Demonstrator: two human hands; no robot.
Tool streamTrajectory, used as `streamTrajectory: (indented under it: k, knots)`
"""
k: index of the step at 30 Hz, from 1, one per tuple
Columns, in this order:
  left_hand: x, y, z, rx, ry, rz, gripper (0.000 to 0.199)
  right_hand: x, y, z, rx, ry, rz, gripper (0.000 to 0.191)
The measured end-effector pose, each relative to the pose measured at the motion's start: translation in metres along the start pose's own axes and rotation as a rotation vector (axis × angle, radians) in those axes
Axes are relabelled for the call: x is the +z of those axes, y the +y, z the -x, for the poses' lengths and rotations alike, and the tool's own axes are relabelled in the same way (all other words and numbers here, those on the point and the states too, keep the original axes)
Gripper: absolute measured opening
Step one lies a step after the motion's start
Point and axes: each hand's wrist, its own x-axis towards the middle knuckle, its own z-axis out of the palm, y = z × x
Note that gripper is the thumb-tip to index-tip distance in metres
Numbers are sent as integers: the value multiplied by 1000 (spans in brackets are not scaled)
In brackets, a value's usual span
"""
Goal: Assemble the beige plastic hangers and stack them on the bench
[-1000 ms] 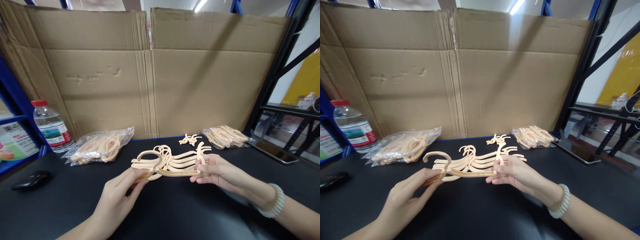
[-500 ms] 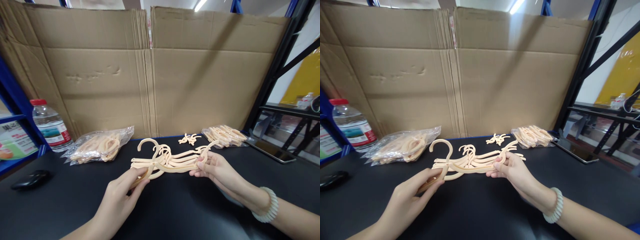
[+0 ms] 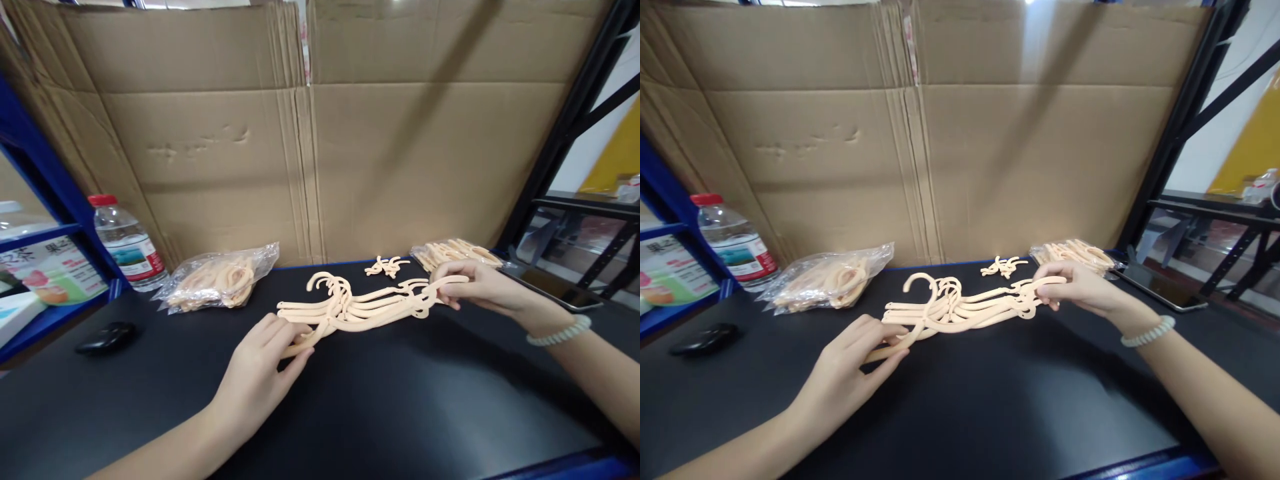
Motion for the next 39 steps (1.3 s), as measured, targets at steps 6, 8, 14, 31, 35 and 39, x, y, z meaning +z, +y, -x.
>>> streamTrajectory:
  k: [6,8,14,31,35,39]
  knots:
    - [9,-2,5,-35,-196,74,7,-19,2,3,85,-325,454,36]
    - [11,-5,4,-11,-197,79,5,-18,6,1,83,-339,563,36]
    - [14,-12,-3,74,-219,-38,13,-21,19,-6,71,-119,821,43]
    - [11,-20,-6,174,-264,-319,27,59,22,-6,-409,240,949,42]
    - [16,-26,-7,143,-250,-292,26,93,16,-3,-322,-96,1039,62]
    - [13,-21,-12,174,-182,-240,23,95,18,-8,-238,-157,1056,62]
